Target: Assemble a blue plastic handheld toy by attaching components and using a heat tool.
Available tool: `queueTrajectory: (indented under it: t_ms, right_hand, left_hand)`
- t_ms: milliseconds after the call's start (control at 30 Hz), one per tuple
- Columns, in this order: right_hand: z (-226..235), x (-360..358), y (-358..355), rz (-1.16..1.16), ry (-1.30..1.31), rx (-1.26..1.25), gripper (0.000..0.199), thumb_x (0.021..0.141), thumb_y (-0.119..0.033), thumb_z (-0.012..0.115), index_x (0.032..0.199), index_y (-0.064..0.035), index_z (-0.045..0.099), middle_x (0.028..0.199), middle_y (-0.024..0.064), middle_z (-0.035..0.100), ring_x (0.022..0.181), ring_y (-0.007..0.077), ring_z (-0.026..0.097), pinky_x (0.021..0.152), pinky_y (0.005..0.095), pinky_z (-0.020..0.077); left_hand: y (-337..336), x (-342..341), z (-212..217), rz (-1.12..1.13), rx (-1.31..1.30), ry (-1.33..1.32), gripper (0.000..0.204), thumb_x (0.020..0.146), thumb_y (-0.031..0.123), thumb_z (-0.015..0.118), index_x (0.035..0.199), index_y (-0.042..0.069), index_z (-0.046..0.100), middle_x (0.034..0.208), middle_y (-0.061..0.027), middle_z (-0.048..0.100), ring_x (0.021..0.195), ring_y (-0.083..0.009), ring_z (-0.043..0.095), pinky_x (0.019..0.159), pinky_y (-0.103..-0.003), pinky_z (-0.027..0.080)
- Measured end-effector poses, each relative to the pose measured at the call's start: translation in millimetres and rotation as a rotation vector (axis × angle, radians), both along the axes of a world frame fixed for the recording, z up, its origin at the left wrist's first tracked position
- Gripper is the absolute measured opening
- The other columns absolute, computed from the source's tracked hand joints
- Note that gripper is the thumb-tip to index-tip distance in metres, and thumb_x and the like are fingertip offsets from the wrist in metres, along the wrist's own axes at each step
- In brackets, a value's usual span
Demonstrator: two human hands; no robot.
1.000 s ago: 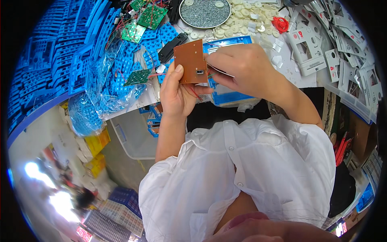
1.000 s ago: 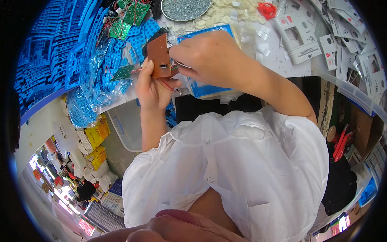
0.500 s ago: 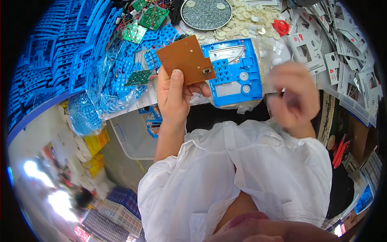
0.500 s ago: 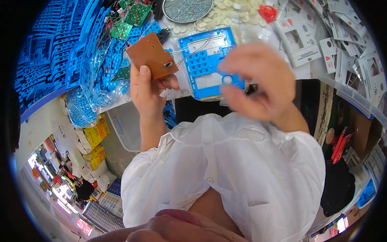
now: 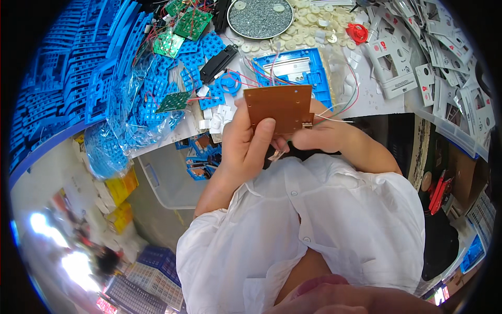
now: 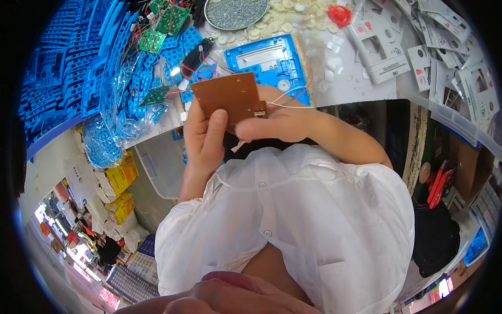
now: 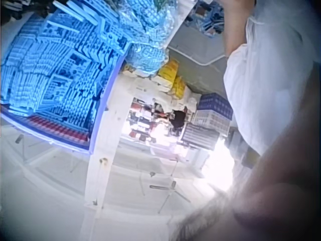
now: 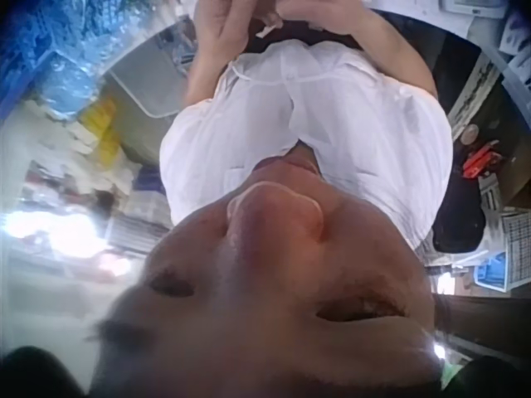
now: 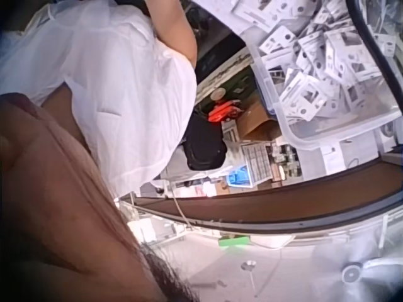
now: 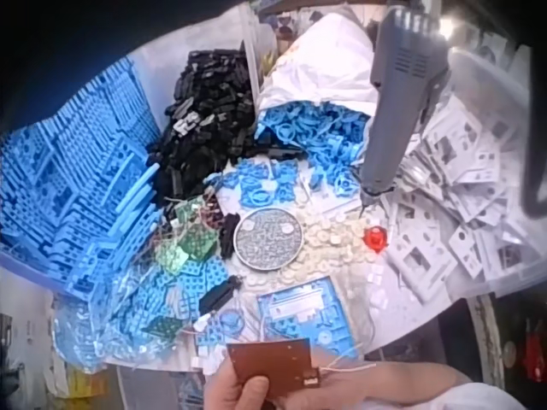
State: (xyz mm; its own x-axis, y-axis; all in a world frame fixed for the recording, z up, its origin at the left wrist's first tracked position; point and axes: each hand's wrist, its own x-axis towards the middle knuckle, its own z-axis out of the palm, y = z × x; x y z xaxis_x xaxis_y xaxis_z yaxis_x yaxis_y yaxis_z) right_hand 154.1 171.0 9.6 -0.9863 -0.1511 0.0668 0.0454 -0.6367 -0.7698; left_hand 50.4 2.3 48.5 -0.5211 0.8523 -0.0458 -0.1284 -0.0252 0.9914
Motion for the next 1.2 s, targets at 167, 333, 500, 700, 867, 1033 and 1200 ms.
queueTrajectory:
  t_ms: [167, 333, 500, 700, 867, 1033, 1200]
  right_hand:
    - [9, -11, 16, -0.088, -0.135, 0.023, 0.049, 0.098, -0.024, 0.069, 0.141, -0.003, 0.057, 0.113, 0.0067, 0.069, 0.095, 0.0118, 0.063, 0.08, 0.0296, 0.0519]
    - [11, -22, 27, -0.352, -0.071, 0.429, 0.043, 0.097, -0.021, 0.07, 0.135, -0.0042, 0.064, 0.108, 0.0043, 0.072, 0.095, 0.0114, 0.066, 0.085, 0.0291, 0.0542]
    - [-2, -24, 41, -0.408, -0.194, 0.604, 0.035, 0.09, -0.015, 0.077, 0.122, -0.0037, 0.069, 0.11, 0.0049, 0.073, 0.1, 0.0113, 0.067, 0.09, 0.028, 0.0534]
    - [-16, -33, 50, -0.402, -0.16, 0.892, 0.031, 0.088, -0.013, 0.077, 0.115, -0.0019, 0.068, 0.103, 0.0047, 0.072, 0.095, 0.0102, 0.066, 0.085, 0.0286, 0.0542]
    - [-20, -35, 40, -0.346, -0.173, 0.906, 0.032, 0.087, -0.014, 0.077, 0.115, -0.0008, 0.067, 0.103, 0.0053, 0.072, 0.093, 0.0109, 0.066, 0.085, 0.0285, 0.0538]
    - [-22, -36, 36, -0.316, -0.242, 0.924, 0.033, 0.088, -0.016, 0.08, 0.115, -0.0016, 0.067, 0.105, 0.0042, 0.072, 0.095, 0.0102, 0.065, 0.087, 0.0285, 0.0521]
    - [-25, -35, 33, -0.343, -0.168, 1.166, 0.036, 0.088, -0.016, 0.079, 0.118, -0.0011, 0.066, 0.105, 0.007, 0.073, 0.093, 0.0122, 0.068, 0.082, 0.0295, 0.0546]
  left_hand:
    - [2, -7, -4, -0.105, -0.177, -0.116, 0.034, 0.109, 0.014, 0.046, 0.138, -0.002, 0.046, 0.107, -0.0138, 0.07, 0.078, -0.0118, 0.069, 0.068, -0.025, 0.056]
    - [-3, -2, -17, -0.116, -0.158, -0.439, 0.039, 0.108, 0.016, 0.048, 0.143, 0.0, 0.044, 0.117, -0.0158, 0.069, 0.092, -0.017, 0.072, 0.082, -0.028, 0.057]
    - [-15, 14, -41, -0.148, -0.203, -0.668, 0.044, 0.109, 0.014, 0.048, 0.15, 0.003, 0.039, 0.135, -0.0189, 0.062, 0.117, -0.0233, 0.067, 0.097, -0.033, 0.052]
    - [-23, 26, -53, -0.099, -0.191, -0.736, 0.052, 0.107, 0.016, 0.05, 0.154, 0.0, 0.035, 0.139, -0.0223, 0.059, 0.123, -0.0297, 0.063, 0.107, -0.042, 0.048]
    - [-26, 22, -48, -0.186, -0.258, -0.703, 0.053, 0.105, 0.011, 0.05, 0.155, 0.0, 0.034, 0.14, -0.0207, 0.059, 0.121, -0.0281, 0.064, 0.104, -0.039, 0.05]
    - [-29, 19, -51, -0.215, -0.252, -0.648, 0.052, 0.105, 0.008, 0.05, 0.154, -0.001, 0.036, 0.138, -0.0196, 0.061, 0.118, -0.0261, 0.065, 0.102, -0.036, 0.05]
    - [-32, 18, -55, -0.22, -0.224, -0.665, 0.056, 0.103, 0.004, 0.055, 0.154, -0.003, 0.033, 0.131, -0.0187, 0.063, 0.114, -0.0193, 0.065, 0.101, -0.034, 0.049]
